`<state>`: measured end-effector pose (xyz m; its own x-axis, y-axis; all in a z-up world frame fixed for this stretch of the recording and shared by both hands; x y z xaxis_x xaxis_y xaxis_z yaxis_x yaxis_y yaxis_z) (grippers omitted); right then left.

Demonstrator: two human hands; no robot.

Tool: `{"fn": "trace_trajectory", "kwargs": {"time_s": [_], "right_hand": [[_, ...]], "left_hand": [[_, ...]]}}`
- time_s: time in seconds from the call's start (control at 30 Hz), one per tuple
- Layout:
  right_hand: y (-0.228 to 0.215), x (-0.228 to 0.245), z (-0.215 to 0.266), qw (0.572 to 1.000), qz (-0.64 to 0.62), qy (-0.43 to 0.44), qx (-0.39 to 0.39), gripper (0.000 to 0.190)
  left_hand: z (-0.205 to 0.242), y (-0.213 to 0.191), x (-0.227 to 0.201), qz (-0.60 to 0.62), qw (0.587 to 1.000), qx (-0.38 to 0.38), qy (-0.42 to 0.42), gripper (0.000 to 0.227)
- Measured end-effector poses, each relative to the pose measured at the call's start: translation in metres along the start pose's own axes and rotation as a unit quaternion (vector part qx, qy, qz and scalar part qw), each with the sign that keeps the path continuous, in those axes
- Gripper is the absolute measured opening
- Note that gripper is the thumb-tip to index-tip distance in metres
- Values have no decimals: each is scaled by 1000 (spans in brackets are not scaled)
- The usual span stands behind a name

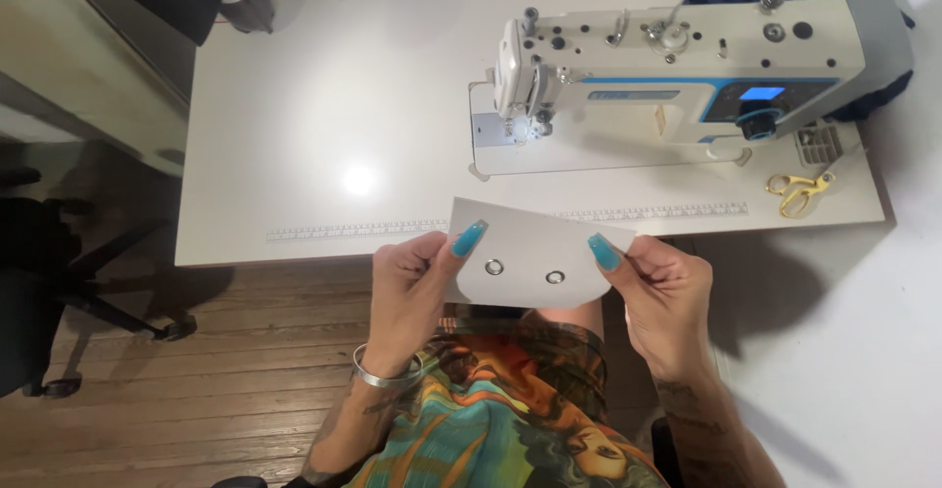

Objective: Prepare a piece of white material by folding and trimming it with scissors at a sewing station

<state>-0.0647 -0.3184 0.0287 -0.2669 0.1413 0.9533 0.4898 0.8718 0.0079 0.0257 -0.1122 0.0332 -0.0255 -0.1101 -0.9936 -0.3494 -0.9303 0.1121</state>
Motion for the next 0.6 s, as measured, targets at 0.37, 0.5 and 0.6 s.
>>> {"fn": "trace_trajectory", "kwargs": {"time_s": [0.37,0.5,0.6], "right_hand": [[9,27,4,1000,11,2,-1,7],[11,34,5,1000,18,-3,-4,8],[10,31,7,1000,14,-5,-10,7]], "left_hand": [[5,2,-8,-25,1000,2,9,35],[7,3,-11,-37,999,0,9,36],[7,5,-9,-33,999,2,15,37]]}}
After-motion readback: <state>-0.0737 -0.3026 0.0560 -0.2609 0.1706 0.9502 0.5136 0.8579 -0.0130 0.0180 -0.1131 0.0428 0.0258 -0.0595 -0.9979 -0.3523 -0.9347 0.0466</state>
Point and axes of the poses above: each hand's wrist, its own z-axis away from the middle knuckle, its own y-axis out of the palm, x = y × z, the point moved 6 cm from there along -z, towards the middle knuckle, and after that the axes turned 6 degrees about -y, right-handed, at the moved point
